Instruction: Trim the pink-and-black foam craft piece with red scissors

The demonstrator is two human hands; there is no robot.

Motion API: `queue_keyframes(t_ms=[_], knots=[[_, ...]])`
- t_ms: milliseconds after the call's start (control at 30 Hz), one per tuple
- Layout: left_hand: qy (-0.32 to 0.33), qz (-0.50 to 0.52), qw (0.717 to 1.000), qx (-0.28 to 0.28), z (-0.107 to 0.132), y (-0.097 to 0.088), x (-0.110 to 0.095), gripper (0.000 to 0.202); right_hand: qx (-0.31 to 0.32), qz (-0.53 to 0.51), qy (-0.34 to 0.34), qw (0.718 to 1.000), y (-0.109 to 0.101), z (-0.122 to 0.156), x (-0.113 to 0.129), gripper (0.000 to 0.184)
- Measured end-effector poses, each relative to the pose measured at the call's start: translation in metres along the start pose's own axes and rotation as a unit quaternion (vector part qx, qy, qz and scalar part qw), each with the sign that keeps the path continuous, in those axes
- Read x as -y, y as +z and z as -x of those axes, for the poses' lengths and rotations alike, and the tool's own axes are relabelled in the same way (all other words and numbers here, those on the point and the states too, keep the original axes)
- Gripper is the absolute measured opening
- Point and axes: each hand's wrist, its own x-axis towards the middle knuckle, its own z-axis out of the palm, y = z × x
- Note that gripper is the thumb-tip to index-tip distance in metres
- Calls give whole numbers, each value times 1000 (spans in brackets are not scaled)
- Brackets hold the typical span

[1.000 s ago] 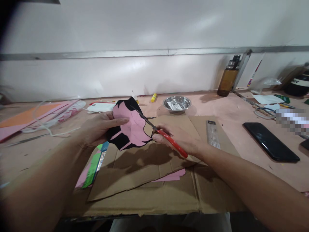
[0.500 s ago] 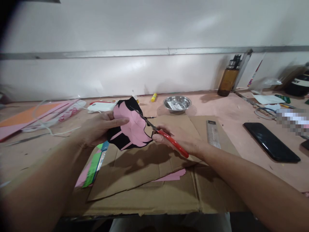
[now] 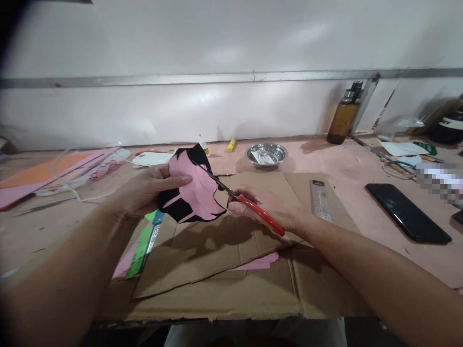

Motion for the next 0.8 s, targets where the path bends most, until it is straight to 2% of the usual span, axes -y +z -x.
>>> queue_keyframes(t_ms=[67, 233, 600, 800], knots=[[2, -1, 1000, -1, 1, 1, -1, 16, 15, -3, 16, 1000, 0, 0, 0, 60], [4, 2, 1000, 6, 3, 2, -4, 11, 7, -5, 27, 1000, 0, 0, -3, 67], [16, -23, 1000, -10, 3, -2, -1, 10, -15, 18, 4, 1000, 0, -3, -14, 56], [13, -33, 999, -25, 4, 2, -4, 10, -12, 25, -20, 999, 1, -5, -19, 50]])
